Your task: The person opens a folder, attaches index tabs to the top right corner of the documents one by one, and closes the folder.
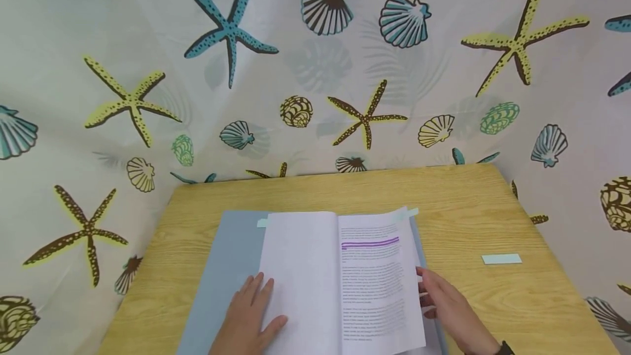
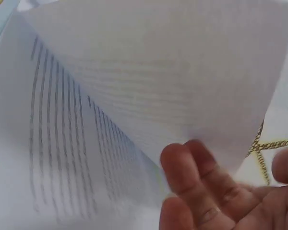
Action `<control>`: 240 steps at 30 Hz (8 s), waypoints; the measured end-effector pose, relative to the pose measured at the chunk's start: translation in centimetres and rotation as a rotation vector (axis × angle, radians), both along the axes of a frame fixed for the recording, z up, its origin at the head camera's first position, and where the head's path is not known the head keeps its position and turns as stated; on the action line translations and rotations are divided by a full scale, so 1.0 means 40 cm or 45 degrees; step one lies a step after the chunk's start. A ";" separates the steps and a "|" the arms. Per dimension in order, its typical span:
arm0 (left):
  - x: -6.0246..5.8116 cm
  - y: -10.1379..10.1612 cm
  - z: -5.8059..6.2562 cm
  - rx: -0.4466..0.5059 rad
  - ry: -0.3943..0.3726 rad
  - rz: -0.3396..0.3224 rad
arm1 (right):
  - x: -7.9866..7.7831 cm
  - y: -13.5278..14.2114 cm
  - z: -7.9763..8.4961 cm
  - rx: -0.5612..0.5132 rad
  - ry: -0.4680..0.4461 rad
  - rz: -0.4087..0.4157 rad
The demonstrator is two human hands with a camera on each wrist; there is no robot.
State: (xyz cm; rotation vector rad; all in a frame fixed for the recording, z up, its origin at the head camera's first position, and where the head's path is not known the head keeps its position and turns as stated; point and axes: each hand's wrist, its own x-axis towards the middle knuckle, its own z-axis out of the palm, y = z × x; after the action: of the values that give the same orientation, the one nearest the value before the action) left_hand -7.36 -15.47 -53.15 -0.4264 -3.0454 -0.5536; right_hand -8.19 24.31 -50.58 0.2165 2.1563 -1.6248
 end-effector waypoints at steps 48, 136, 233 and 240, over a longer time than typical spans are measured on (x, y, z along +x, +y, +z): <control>-0.033 0.178 0.024 -0.183 -0.025 -0.373 | -0.072 -0.306 -0.111 0.842 0.884 0.688; -0.052 0.224 0.065 -0.030 0.181 -0.366 | -0.220 0.111 -0.016 0.710 0.643 0.138; -0.105 0.316 0.096 0.525 0.751 -0.303 | -0.128 -0.218 0.064 0.458 1.535 0.155; -0.099 0.335 0.094 0.516 0.781 -0.345 | -0.133 -0.219 0.058 0.487 1.607 0.133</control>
State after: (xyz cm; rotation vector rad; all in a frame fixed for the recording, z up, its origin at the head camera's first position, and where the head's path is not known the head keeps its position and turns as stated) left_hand -11.31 -2.09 -49.39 -0.8116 -2.2404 -0.8388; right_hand -13.50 15.57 -48.26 -1.0795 3.2499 -1.3799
